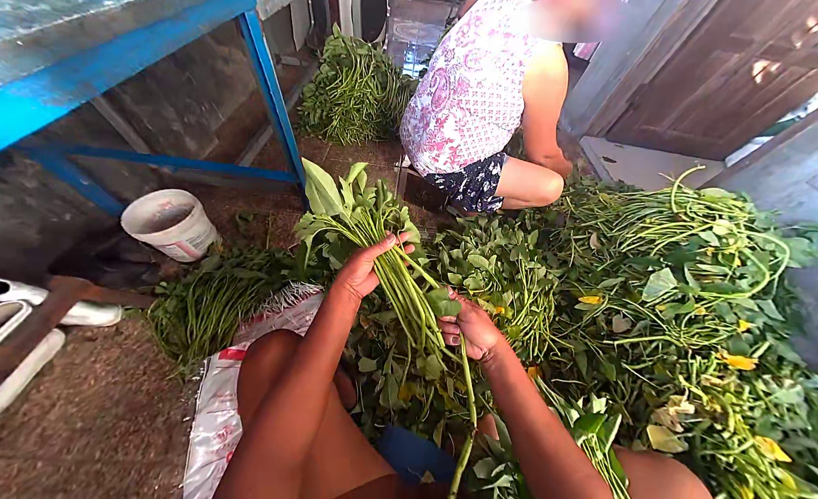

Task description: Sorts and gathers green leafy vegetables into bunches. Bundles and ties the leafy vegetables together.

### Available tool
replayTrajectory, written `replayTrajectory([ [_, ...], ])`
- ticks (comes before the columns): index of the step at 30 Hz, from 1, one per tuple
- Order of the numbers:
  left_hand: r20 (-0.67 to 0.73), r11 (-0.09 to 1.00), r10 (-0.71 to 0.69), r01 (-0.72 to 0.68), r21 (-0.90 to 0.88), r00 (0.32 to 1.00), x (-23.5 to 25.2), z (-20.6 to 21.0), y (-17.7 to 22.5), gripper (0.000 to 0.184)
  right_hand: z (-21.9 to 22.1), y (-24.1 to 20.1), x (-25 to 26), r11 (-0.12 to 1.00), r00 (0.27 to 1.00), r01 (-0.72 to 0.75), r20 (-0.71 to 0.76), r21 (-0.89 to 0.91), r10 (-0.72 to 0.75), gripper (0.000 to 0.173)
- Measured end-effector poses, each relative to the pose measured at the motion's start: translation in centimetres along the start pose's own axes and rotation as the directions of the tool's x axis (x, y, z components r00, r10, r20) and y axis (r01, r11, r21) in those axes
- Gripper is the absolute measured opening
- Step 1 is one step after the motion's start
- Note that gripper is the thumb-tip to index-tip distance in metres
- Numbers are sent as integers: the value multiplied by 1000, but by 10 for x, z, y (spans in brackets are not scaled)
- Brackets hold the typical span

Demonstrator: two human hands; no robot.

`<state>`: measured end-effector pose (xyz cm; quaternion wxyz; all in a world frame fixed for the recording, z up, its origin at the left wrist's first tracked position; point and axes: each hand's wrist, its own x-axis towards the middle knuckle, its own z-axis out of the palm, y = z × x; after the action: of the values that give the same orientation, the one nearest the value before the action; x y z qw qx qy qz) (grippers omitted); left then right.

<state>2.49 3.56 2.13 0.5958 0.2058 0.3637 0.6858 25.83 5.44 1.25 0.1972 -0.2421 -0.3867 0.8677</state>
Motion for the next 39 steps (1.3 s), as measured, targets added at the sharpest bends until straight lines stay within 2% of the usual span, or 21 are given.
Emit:
replayTrajectory([
  [3,-66,998,51,-52,-19,997,-4,4,4,11,6,2,-1,999,998,44,43,32,-45,40],
  [7,-258,988,155,-155,22,954,-1,-8,17,15,10,2,-22,896,987,32,-125,-444,-97,27],
  [10,-367,978,210,-200,67,906,3,-19,33,19,4,2,-41,491,980,-48,-137,-870,-147,30],
  [12,-398,975,221,-196,104,890,2,-25,33,21,11,0,-45,179,965,-231,-249,-956,-83,34],
  [14,-405,969,245,-217,116,881,0,-32,40,20,4,4,-41,90,933,-355,-358,-930,-19,37],
  [15,-399,966,257,-230,115,880,-1,-34,43,19,-5,7,-41,157,937,-339,-348,-928,-36,36],
  [17,-421,959,281,-268,91,863,-2,-36,40,18,-26,16,-41,519,953,-126,-249,-846,-175,33],
  [19,-462,951,291,-307,42,838,-1,-37,34,16,-29,18,-30,863,933,155,-216,-482,-288,35],
  [20,-484,944,292,-329,8,825,0,-35,30,15,-27,14,-22,929,920,249,-232,-272,-315,41],
  [22,-513,911,334,-410,-39,791,-1,-31,24,14,-36,7,-1,890,848,430,-405,150,-342,51],
  [23,-515,886,381,-462,-33,768,-2,-31,25,15,-50,6,10,777,770,541,-561,321,-305,50],
  [24,-516,855,436,-518,-17,737,-4,-32,29,17,-67,6,17,677,670,635,-702,371,-244,43],
  [26,-500,798,542,-600,54,676,-6,-34,39,22,-83,12,23,771,533,596,-829,226,-169,30],
  [28,-458,764,617,-627,153,640,-2,-33,39,30,-75,24,16,985,633,160,-759,-63,-152,18],
  [29,-433,764,631,-611,207,643,-2,-31,33,34,-68,27,9,942,738,-169,-671,-290,-74,21],
  [30,-402,771,633,-584,254,662,-1,-29,26,37,-59,25,5,733,807,-433,-588,-524,56,38],
  [31,-368,783,622,-553,286,691,-2,-25,19,38,-42,18,5,498,801,-561,-584,-661,128,56],
  [33,-297,819,567,-484,309,768,-4,-15,6,36,-5,2,7,258,830,-532,-557,-806,-28,81],
  [36,-175,897,415,-370,241,893,-13,-2,-11,28,15,-10,22,237,931,-186,-248,-954,-267,104],
  [37,-133,932,337,-310,187,932,-18,2,-12,25,14,-10,29,241,962,-111,-165,-964,-219,101],
  [39,-55,976,206,-202,78,977,-24,7,-12,18,5,1,40,401,998,-17,-41,-916,-50,68],
])
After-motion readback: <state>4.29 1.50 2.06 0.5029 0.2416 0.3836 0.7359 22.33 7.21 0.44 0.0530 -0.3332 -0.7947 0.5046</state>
